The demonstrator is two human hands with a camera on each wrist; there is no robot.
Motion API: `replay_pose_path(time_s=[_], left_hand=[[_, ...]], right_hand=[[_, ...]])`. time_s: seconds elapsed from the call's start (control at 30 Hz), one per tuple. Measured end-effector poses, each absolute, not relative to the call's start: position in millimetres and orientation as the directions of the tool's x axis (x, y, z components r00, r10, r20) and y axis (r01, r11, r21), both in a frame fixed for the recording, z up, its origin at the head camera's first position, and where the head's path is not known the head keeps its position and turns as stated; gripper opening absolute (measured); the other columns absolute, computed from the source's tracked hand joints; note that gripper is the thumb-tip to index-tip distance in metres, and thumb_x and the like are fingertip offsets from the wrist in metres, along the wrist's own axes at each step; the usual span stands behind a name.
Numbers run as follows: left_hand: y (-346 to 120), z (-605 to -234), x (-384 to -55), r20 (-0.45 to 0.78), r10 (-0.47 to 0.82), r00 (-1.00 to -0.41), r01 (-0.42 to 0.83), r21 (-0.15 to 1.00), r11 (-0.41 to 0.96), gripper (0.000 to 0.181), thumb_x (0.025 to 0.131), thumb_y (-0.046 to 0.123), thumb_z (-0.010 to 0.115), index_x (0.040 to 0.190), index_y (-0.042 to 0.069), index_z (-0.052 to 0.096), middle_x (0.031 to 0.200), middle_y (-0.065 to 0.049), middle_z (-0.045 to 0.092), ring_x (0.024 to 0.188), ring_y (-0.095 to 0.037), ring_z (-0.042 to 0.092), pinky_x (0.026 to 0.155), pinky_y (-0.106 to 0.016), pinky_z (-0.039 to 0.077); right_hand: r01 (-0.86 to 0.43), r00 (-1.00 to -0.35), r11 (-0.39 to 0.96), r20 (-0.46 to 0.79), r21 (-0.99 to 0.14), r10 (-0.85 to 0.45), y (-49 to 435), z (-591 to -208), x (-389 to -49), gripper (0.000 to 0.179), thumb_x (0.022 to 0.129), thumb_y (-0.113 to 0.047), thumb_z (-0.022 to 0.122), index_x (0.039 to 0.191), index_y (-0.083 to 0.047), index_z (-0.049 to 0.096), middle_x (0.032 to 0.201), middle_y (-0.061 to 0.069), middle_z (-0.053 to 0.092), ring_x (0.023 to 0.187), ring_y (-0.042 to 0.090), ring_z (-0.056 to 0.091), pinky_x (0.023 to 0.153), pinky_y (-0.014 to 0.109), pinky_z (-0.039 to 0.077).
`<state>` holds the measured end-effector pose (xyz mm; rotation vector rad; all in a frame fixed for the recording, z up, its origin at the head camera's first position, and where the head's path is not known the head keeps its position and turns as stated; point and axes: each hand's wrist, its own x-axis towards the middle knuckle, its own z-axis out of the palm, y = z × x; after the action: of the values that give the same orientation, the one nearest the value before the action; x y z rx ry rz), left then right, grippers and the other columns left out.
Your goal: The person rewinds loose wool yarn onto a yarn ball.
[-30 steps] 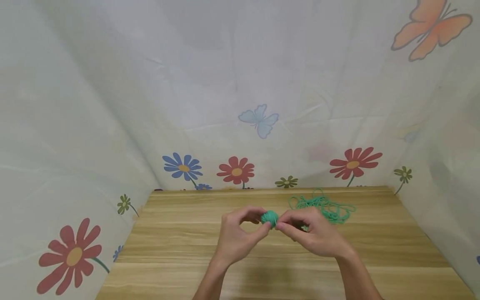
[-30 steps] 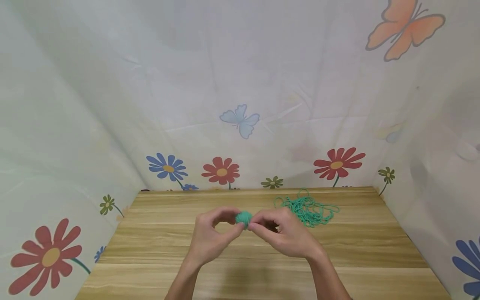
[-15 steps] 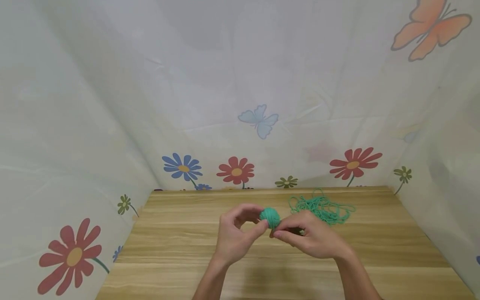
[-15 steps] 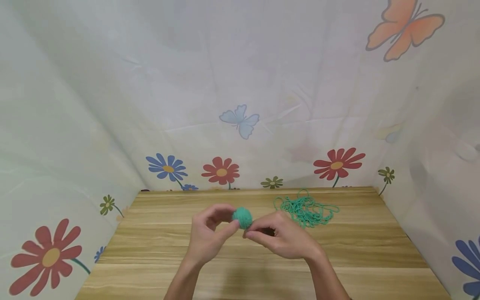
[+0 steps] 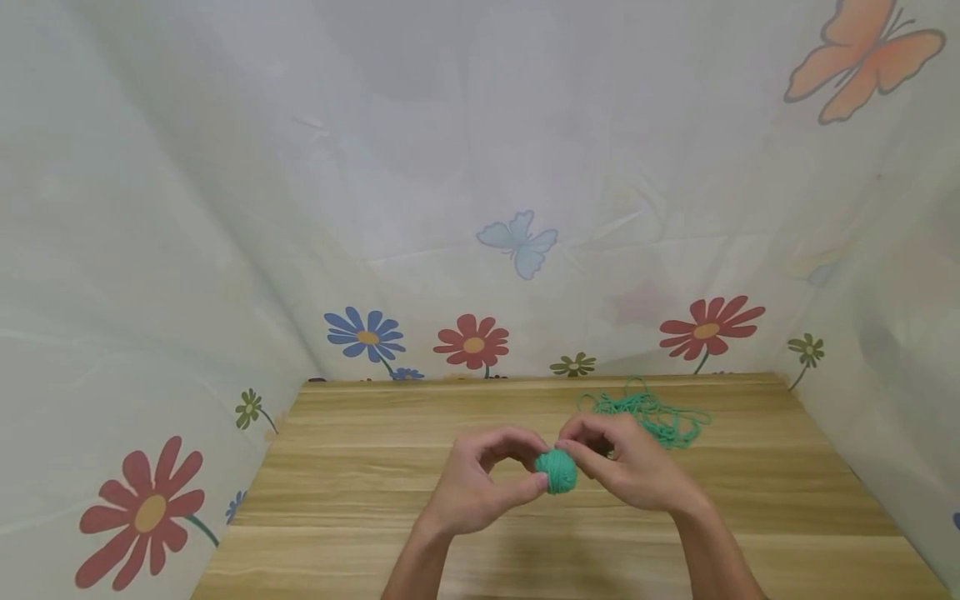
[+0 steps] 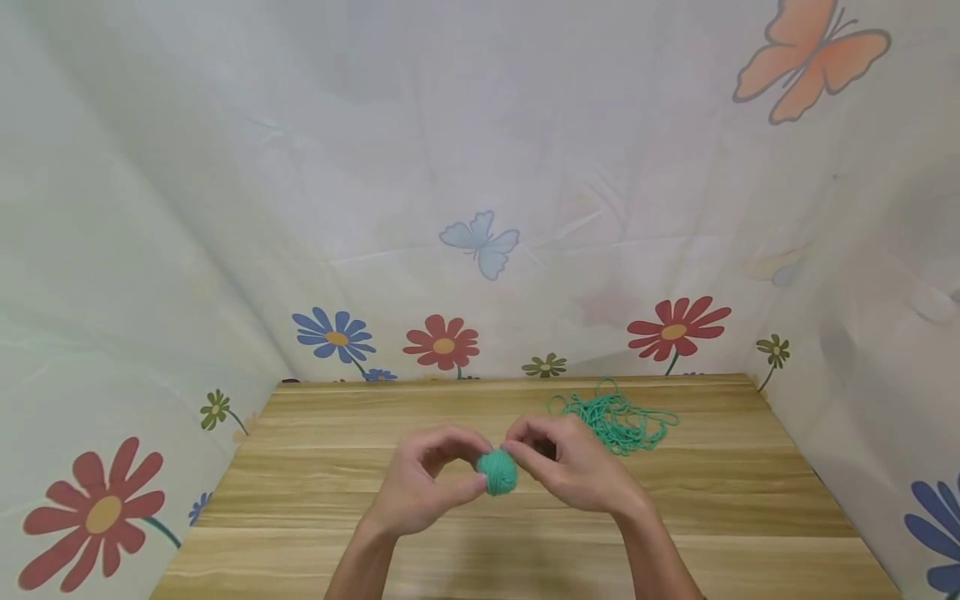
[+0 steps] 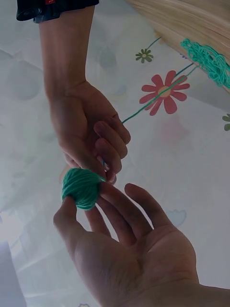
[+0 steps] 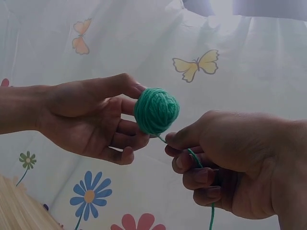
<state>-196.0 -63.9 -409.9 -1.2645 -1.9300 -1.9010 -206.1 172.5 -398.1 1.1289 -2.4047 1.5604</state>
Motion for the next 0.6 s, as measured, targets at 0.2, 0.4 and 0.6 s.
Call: replay_pose_path(time_s=[0.2,0.4,0.6], left_hand=[[-62.6,-392.2,-185.8,0.611,0.477,-0.632,0.658,0.748,-0.085,0.021,0.082,-0.009,0.075,0.103,-0.007,0.07,0.094,-0.021,0.073,0.084,-0.014,0.067,0.074,-0.045,0.064],[-62.8,-404.8,-193.3,0.581,0.499,-0.643,0.67,0.743,-0.001,0.019,0.086,0.006,0.081,0.104,0.004,0.075,0.095,-0.006,0.077,0.086,-0.012,0.069,0.075,-0.036,0.064],[-62.1,-419.5,-201.6,0.539,0.508,-0.672,0.661,0.746,0.084,0.02,0.087,0.017,0.083,0.105,0.014,0.076,0.096,0.007,0.076,0.085,-0.007,0.069,0.076,-0.026,0.062]], right_hand=[[-0.609,-0.734,0.168,0.469,-0.776,-0.491,172.4,-397.2,-205.7,0.019,0.101,0.0,0.063,0.098,-0.018,0.07,0.068,-0.005,0.054,0.054,0.008,0.047,0.044,0.023,0.043],[-0.613,-0.725,0.148,0.479,-0.776,-0.495,171.5,-396.3,-205.5,0.019,0.101,0.0,0.063,0.097,-0.017,0.07,0.068,-0.003,0.055,0.055,0.006,0.045,0.043,0.022,0.04],[-0.621,-0.716,0.144,0.482,-0.771,-0.505,171.2,-396.4,-205.4,0.018,0.101,0.0,0.063,0.093,-0.014,0.07,0.069,-0.002,0.053,0.056,0.005,0.044,0.043,0.023,0.04]])
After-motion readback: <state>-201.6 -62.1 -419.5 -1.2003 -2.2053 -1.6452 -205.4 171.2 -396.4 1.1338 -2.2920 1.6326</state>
